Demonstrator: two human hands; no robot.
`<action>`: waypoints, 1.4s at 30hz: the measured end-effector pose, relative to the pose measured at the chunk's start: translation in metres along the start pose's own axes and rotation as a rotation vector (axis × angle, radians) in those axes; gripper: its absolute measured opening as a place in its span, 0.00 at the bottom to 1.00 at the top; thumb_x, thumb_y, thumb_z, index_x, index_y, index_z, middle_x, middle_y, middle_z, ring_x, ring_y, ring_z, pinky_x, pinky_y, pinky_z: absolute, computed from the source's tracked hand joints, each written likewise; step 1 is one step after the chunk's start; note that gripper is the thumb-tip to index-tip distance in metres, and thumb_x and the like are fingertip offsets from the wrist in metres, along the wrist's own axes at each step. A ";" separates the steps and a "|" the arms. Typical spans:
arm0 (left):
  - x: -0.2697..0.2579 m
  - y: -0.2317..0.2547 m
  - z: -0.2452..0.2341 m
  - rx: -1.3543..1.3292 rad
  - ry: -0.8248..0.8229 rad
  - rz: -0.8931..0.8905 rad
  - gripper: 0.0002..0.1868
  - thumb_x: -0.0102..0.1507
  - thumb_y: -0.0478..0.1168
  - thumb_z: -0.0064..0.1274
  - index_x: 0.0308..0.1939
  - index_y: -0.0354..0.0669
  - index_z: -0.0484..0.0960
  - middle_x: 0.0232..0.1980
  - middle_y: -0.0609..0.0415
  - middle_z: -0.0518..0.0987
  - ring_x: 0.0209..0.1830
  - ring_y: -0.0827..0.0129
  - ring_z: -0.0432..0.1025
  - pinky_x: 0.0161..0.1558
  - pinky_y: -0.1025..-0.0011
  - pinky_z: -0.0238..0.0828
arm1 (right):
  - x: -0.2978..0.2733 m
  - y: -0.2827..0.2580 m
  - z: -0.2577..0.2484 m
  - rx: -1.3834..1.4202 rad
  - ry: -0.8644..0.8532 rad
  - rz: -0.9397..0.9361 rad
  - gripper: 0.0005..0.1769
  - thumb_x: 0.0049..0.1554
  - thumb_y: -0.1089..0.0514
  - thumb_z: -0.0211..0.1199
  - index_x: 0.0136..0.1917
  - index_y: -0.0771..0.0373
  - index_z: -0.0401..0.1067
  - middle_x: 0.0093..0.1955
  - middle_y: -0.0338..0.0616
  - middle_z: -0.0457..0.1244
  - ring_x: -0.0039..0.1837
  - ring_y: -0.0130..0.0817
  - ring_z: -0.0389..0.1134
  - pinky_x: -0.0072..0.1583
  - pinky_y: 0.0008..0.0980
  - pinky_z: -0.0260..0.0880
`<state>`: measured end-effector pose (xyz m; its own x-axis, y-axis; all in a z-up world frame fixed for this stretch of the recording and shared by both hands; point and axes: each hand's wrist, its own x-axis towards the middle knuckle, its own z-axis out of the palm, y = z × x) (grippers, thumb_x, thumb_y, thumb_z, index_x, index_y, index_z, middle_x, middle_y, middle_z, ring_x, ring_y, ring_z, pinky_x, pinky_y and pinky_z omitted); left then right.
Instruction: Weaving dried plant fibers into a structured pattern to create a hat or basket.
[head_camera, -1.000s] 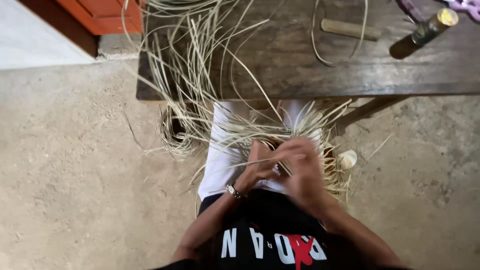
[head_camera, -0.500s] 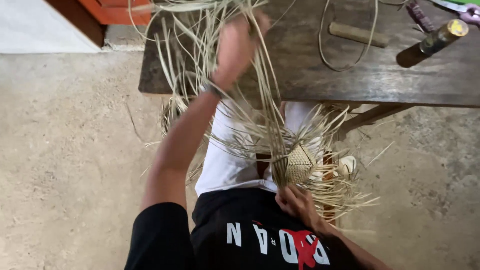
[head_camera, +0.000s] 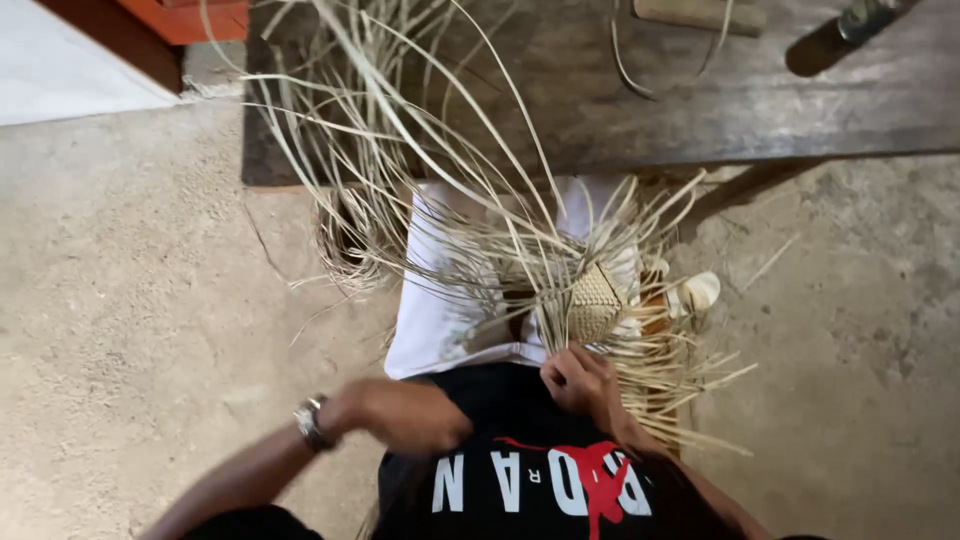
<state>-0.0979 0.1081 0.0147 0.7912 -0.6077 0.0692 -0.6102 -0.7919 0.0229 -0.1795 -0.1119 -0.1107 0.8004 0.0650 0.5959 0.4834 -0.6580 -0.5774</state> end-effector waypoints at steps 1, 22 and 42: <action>-0.003 0.010 -0.007 -0.694 -0.319 0.221 0.07 0.63 0.37 0.39 0.34 0.42 0.74 0.34 0.46 0.76 0.36 0.58 0.72 0.38 0.67 0.66 | -0.001 0.002 0.002 -0.031 -0.002 -0.019 0.15 0.46 0.62 0.61 0.24 0.56 0.58 0.23 0.43 0.51 0.22 0.47 0.56 0.24 0.35 0.60; 0.064 0.035 0.083 -1.808 -0.550 -0.551 0.19 0.61 0.49 0.49 0.29 0.33 0.79 0.21 0.46 0.77 0.19 0.70 0.74 0.21 0.80 0.70 | 0.009 -0.008 -0.002 -0.115 -0.019 0.015 0.14 0.49 0.58 0.59 0.26 0.55 0.58 0.22 0.39 0.49 0.22 0.46 0.55 0.24 0.38 0.57; 0.036 0.056 0.107 -1.477 0.114 -0.535 0.15 0.60 0.50 0.54 0.35 0.40 0.78 0.27 0.49 0.77 0.28 0.66 0.73 0.29 0.69 0.72 | -0.005 -0.005 -0.001 -0.083 0.044 0.215 0.14 0.44 0.59 0.64 0.24 0.56 0.60 0.22 0.44 0.54 0.25 0.46 0.59 0.29 0.32 0.60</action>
<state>-0.0993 0.0360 -0.0880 0.9542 -0.2264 -0.1953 0.1747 -0.1083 0.9787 -0.1857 -0.1100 -0.1103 0.8648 -0.1150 0.4888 0.2710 -0.7127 -0.6470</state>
